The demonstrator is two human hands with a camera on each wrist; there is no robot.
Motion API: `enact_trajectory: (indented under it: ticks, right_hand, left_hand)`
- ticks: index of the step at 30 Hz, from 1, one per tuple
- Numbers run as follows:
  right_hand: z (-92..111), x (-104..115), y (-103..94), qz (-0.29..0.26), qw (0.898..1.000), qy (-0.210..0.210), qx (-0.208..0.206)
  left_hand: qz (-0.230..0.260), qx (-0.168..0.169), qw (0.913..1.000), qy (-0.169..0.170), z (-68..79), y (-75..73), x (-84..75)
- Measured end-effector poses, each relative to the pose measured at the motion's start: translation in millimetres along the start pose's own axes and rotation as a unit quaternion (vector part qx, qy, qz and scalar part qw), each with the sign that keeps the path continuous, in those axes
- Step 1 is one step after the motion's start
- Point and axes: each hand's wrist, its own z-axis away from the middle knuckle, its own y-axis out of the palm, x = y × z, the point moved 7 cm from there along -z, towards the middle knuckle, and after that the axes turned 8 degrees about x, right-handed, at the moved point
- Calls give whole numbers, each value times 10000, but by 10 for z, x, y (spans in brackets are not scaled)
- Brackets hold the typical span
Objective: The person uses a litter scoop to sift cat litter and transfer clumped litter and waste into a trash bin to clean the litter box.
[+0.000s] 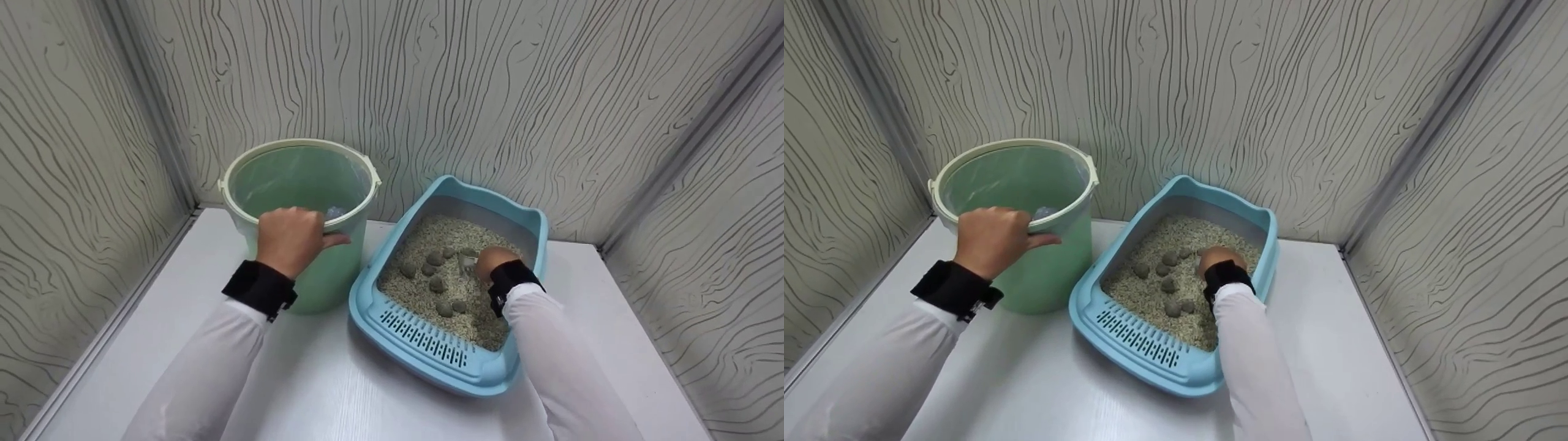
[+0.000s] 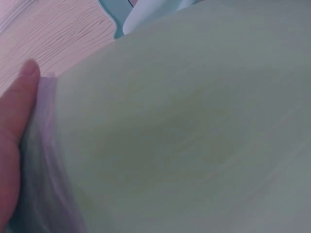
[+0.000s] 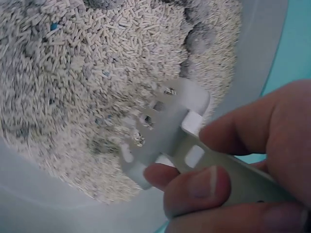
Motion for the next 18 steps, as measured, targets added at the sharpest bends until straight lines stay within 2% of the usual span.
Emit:
enact_trajectory:
  ticks: [6,12,18]
  right_hand:
    - [-240,-9,40,94,9999,37,-97]
    - [-485,-135,162,-177,9996,213,-78]
    - [-595,-75,154,-29,9999,95,93]
  left_hand:
    - [-129,-40,9999,-15,0,6,-8]
    - [-53,-122,9999,19,19,-3,-47]
    - [-216,-249,9995,-33,8,1,-19]
